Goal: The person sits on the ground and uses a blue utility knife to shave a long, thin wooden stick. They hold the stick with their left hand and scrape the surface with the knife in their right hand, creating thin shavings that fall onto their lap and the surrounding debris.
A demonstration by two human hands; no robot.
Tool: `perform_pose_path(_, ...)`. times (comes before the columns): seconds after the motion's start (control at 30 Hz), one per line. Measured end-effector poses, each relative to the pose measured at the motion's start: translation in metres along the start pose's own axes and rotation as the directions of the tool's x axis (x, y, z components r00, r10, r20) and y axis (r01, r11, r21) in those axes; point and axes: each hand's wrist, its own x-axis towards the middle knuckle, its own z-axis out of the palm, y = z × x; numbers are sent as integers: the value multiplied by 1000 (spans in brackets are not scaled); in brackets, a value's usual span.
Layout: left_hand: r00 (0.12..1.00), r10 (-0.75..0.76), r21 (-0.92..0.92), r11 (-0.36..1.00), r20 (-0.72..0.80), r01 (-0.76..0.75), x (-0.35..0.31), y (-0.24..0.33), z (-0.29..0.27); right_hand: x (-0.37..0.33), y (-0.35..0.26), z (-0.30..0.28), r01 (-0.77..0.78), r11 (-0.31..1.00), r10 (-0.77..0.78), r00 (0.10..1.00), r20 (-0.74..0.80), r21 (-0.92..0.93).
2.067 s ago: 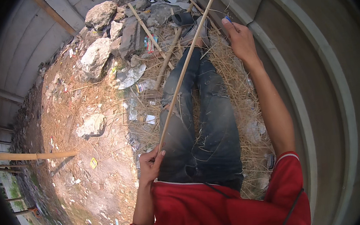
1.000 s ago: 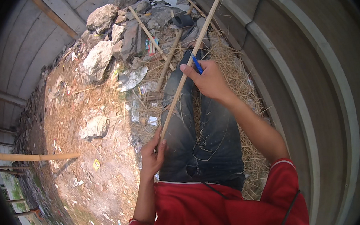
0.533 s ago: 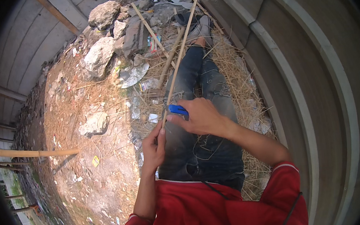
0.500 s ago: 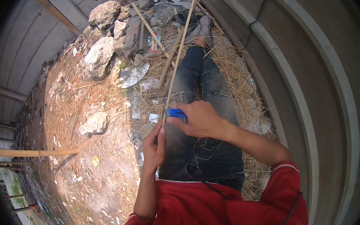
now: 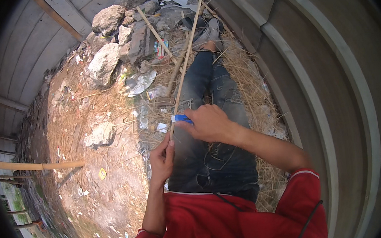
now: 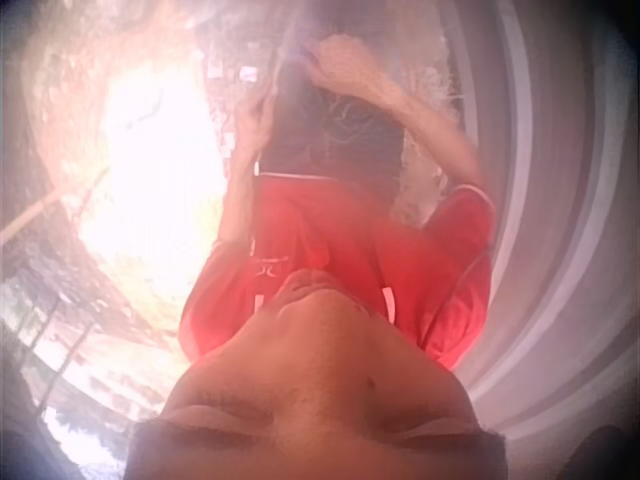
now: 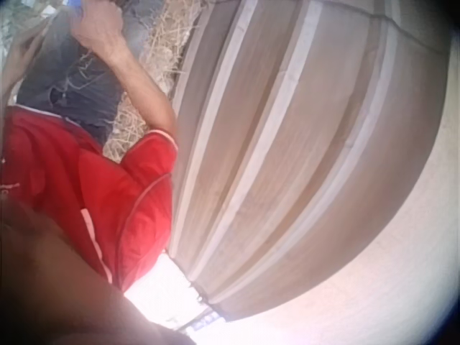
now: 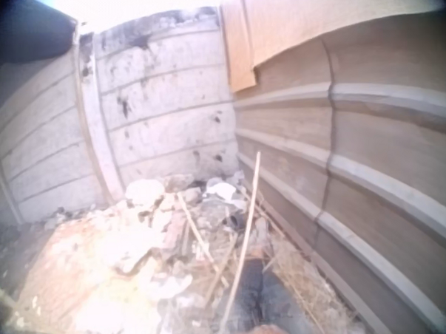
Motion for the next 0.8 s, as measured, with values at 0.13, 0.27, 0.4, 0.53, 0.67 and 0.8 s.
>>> perform_pose_path(0.13, 998, 60, 29, 998, -27, -59, 2, -5, 2, -4, 7, 10, 77, 991, -73, 996, 43, -109)
perform_pose_path(0.27, 995, 25, 157, 987, 92, -40, -16, -6, -9, 49, 82, -56, -236, 956, 286, 884, -371, 175)
perform_pose_path(0.4, 989, 75, 90, 992, 124, -86, -40, -46, -9, 53, 155, -111, -333, 934, 342, 735, -585, 127)
perform_pose_path(0.53, 969, -131, -214, 961, 208, 176, -32, -35, -9, 29, 101, -90, -201, 967, 250, 872, -421, 158)
perform_pose_path(0.67, 939, -133, -456, 847, 316, 273, -6, -12, -11, 1, 27, -33, -11, 995, 20, 996, -90, 101)
perform_pose_path(0.8, 933, -171, -481, 819, 316, 313, 8, 0, -9, -20, -6, 19, 57, 998, -60, 992, 108, 24)
